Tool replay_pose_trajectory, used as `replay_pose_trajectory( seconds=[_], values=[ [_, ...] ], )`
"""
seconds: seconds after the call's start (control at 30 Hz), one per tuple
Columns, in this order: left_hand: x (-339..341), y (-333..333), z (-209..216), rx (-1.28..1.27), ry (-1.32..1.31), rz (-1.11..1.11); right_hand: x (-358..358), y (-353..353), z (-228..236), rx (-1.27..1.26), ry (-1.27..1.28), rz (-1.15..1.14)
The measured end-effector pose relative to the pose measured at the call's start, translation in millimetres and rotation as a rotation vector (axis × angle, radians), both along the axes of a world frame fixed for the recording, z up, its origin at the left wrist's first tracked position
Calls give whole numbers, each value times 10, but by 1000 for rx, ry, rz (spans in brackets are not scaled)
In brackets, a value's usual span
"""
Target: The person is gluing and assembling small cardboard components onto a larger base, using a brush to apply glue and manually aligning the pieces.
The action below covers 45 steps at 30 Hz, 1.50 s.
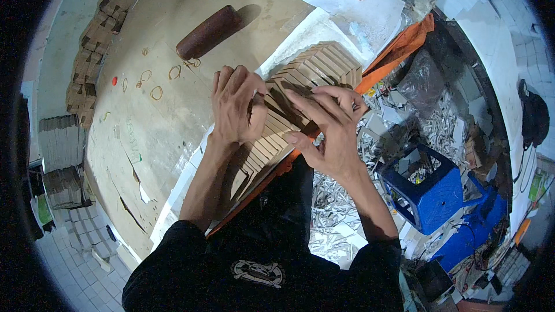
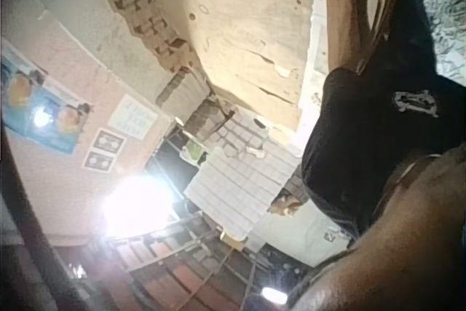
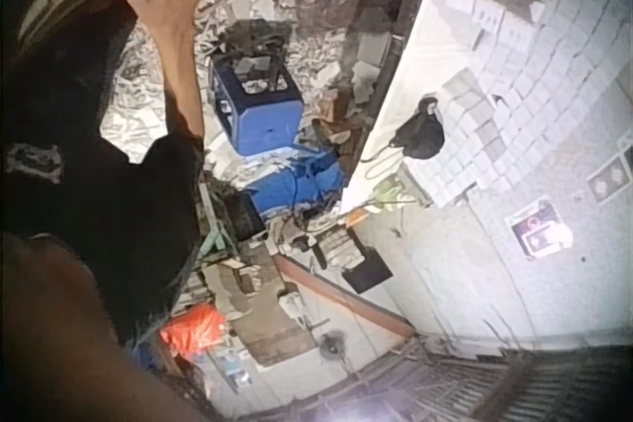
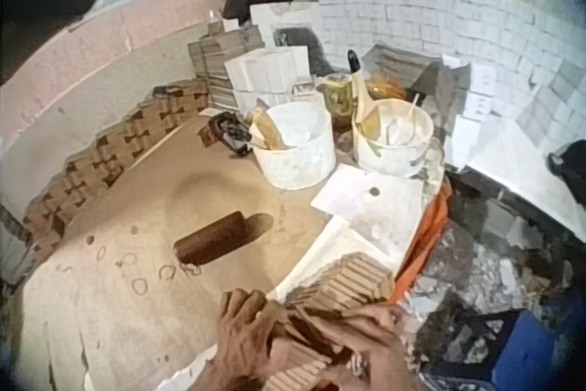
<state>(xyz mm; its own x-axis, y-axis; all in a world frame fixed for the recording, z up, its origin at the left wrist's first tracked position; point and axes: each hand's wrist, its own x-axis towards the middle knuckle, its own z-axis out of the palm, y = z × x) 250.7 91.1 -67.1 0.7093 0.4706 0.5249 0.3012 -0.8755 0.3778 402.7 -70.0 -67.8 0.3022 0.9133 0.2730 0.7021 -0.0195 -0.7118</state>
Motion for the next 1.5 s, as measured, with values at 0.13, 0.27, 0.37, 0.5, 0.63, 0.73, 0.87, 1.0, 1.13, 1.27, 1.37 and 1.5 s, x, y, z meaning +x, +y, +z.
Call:
replay_pose_trajectory(
  seconds=[0.13,0.27,0.37,0.5,0.63,0.73,0.87,1.0,1.13,1.27,1.37,1.5],
  values=[
    [29,26,-50,79,-173,-63,34,11,-68,32,-117,48],
    [-7,12,-24,-14,-120,-49,42,36,-134,64,-428,117],
    [-33,12,-36,-18,-140,-15,70,35,-171,95,-448,154],
    [-36,-16,-73,-21,-92,31,81,61,-130,106,-328,38],
    [-10,-12,-80,0,-99,21,64,128,-136,56,-361,30],
    [31,11,-63,63,-111,1,75,101,-150,9,-377,72],
    [-32,-11,-37,-6,-132,49,89,77,-114,49,-496,95],
    [-56,3,-48,-19,-54,-4,47,65,-109,2,-705,141],
    [50,-22,-32,-82,120,64,87,-1,-188,-51,-784,197],
    [129,-39,-70,-114,126,175,303,-355,-195,143,-793,196],
    [113,-69,-101,17,78,72,277,-411,-122,217,-656,88],
    [78,-47,-162,85,36,-2,247,-165,-162,169,-596,-56]
  ],
)
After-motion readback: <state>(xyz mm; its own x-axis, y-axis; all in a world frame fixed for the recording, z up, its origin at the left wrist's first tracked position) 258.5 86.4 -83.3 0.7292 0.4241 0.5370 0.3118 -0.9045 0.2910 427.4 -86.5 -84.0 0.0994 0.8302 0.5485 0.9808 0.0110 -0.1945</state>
